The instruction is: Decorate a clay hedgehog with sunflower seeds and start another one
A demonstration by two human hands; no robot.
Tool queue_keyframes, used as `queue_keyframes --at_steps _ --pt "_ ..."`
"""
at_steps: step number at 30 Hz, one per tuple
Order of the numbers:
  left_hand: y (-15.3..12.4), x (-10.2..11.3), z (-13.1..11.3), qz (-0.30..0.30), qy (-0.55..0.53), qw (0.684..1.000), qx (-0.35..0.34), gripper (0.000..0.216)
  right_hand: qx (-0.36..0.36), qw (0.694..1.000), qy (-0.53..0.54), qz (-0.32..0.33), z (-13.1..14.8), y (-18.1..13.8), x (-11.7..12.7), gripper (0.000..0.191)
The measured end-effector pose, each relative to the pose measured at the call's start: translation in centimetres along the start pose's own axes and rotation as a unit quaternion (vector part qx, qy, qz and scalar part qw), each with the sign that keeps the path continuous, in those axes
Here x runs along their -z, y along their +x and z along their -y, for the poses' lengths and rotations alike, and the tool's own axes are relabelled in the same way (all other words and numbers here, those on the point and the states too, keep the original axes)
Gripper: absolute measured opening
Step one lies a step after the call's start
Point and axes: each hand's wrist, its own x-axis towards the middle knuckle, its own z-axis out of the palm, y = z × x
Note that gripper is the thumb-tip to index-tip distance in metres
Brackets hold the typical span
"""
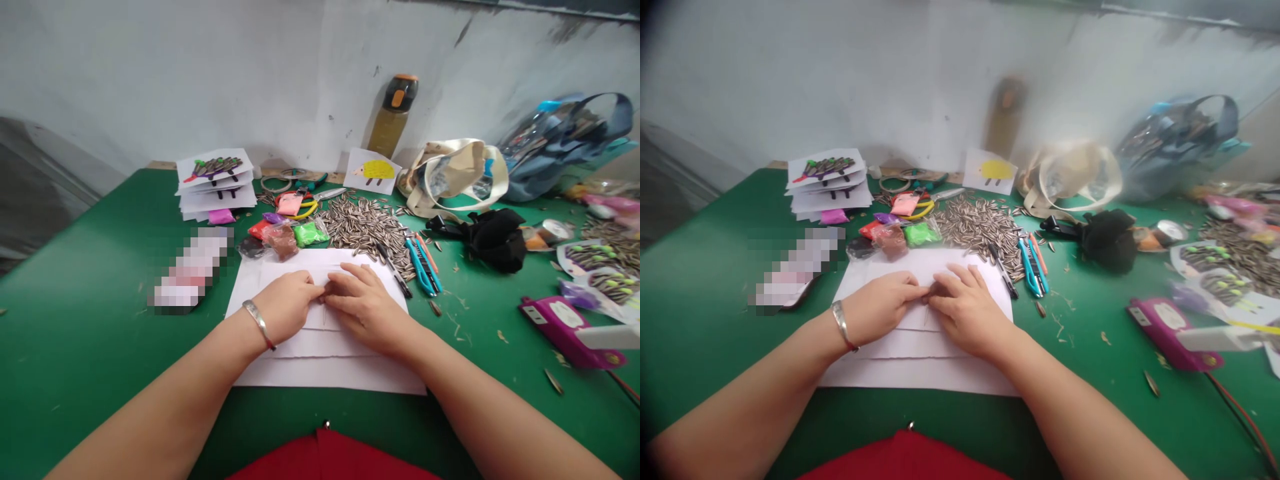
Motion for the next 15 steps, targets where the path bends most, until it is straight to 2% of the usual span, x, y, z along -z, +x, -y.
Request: queue_keyframes --at_steps 15 --pt "0.06 -0.02 0.12 -0.005 0.004 1.000 0.002 0.040 -0.022 0.999 0.010 0.033 -0.05 -0.11 0.14 0.041"
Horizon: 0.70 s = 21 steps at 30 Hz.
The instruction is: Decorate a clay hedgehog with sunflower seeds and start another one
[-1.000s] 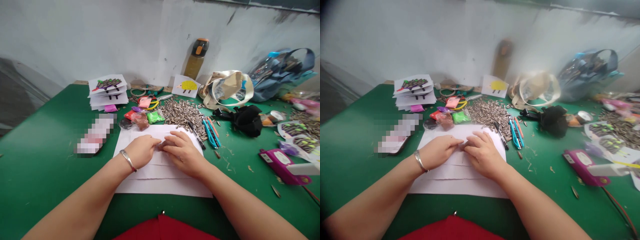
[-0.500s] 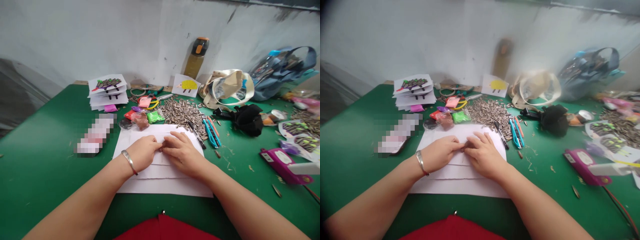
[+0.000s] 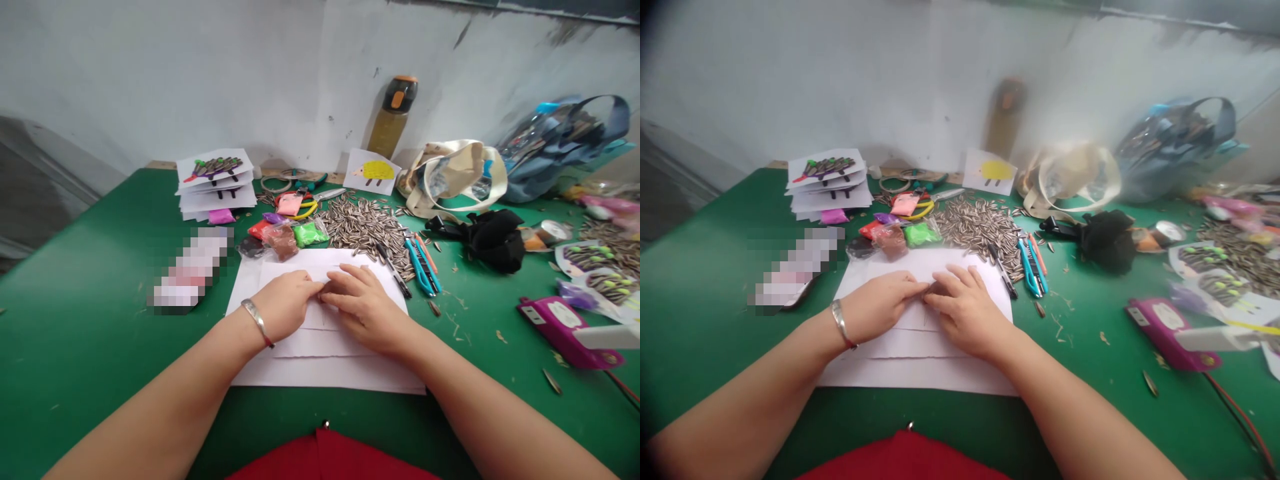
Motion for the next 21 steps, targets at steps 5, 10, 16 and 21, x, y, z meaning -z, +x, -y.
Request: queue_keyframes --at_steps 5,10,16,21 --pt "0.0 -0.1 0.0 -0.001 -0.003 1.000 -0.002 0.037 0.004 1.000 -0.010 0.024 0.4 0.1 -0.1 0.039" --pt "0.0 -0.2 -0.1 0.005 0.003 1.000 -0.006 0.038 0.002 0.999 -0.002 0.041 0.8 0.2 0.1 0.036" --pt "-0.1 0.3 0.0 0.008 -0.010 1.000 0.001 0.036 0.001 1.000 0.012 0.019 0.6 0.0 0.3 0.039" --pt "-0.2 0.9 0.3 0.019 -0.021 1.000 -0.011 0.035 -0.006 1.000 0.002 0.000 0.4 0.0 0.1 0.042"
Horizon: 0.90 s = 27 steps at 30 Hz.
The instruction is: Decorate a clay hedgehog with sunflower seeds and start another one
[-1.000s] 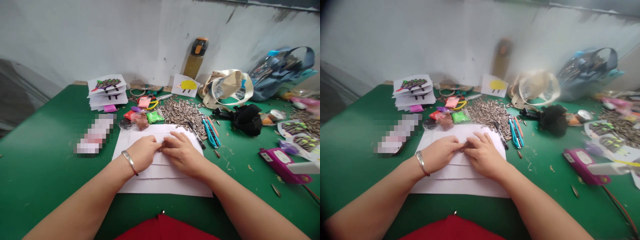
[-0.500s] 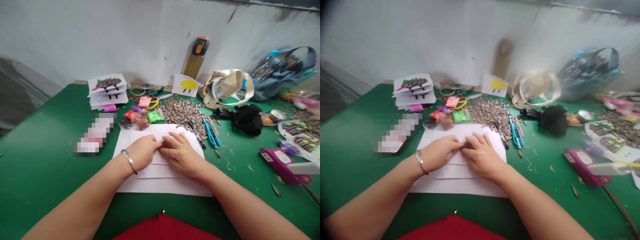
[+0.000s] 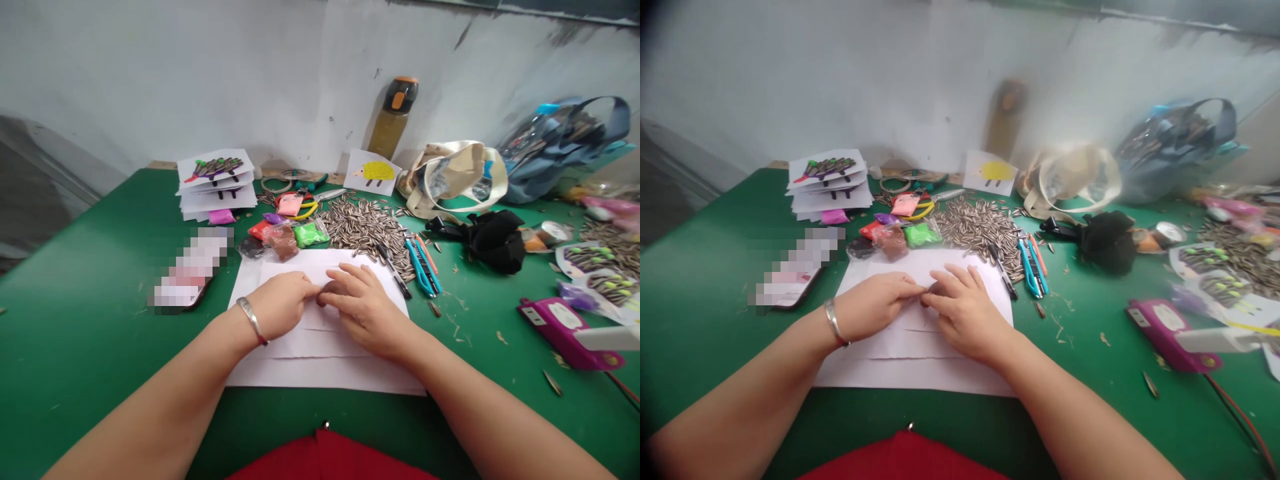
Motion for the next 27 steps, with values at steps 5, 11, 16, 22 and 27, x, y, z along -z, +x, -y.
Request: queue_keyframes --at_steps 5,11,16,22,27 --pt "0.1 0.1 0.3 0.000 0.025 1.000 0.008 0.032 0.007 0.999 -0.041 0.019 1.1 0.4 -0.5 0.033" --pt "0.1 0.2 0.1 -0.011 0.025 1.000 0.010 0.032 0.004 0.999 -0.044 0.009 1.1 0.5 -0.2 0.033" --pt "0.1 0.4 0.0 -0.010 0.020 1.000 0.011 0.031 -0.005 0.999 -0.038 0.006 0.7 0.3 0.2 0.032" --pt "0.1 0.2 0.1 -0.008 0.023 1.000 0.016 0.033 -0.002 0.998 -0.065 0.023 1.7 0.7 -0.2 0.033" --pt "0.1 0.2 0.1 -0.009 0.026 1.000 0.011 0.033 0.004 0.998 -0.062 0.012 1.3 0.6 -0.2 0.034"
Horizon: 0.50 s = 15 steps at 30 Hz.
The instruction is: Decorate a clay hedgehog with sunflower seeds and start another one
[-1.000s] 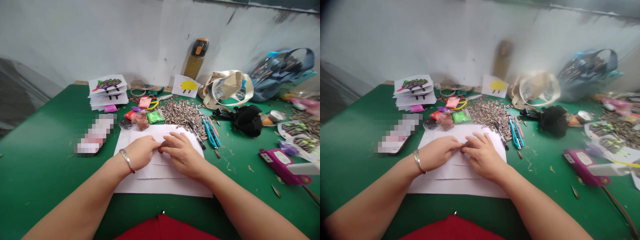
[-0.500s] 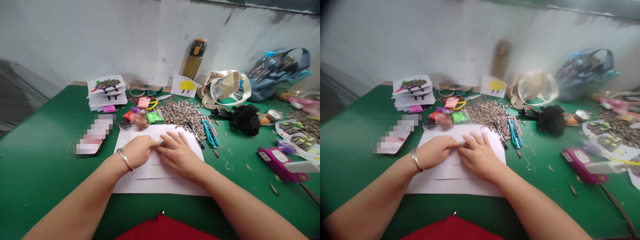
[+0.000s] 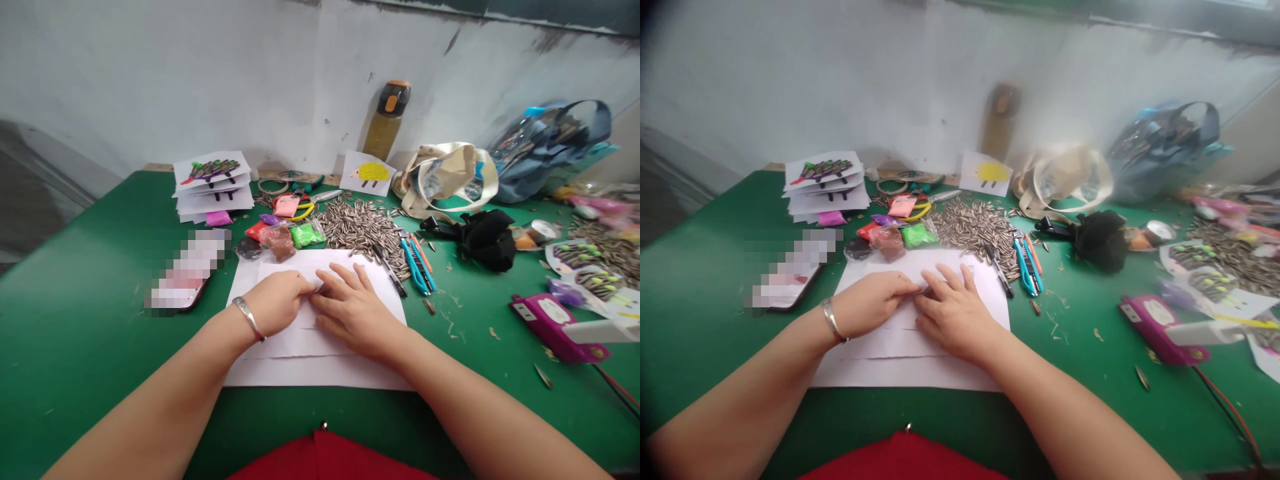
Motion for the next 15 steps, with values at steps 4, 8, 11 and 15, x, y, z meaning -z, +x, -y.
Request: queue_keyframes --at_steps 4,8,11,15 --pt "-0.05 -0.06 0.19 0.000 -0.014 1.000 -0.016 0.035 -0.025 0.999 -0.014 -0.022 -0.75 -0.21 0.06 0.034" --pt "-0.07 -0.17 0.19 -0.003 -0.021 1.000 -0.018 0.037 -0.037 0.999 -0.026 -0.004 -0.60 -0.06 0.02 0.034" --pt "-0.07 -0.21 0.12 0.001 -0.018 1.000 -0.014 0.036 -0.044 0.998 -0.035 -0.001 -0.25 0.16 -0.04 0.035" --pt "-0.07 -0.21 0.15 0.006 -0.011 1.000 -0.022 0.036 -0.045 0.999 -0.026 -0.009 -0.30 0.06 0.06 0.034"
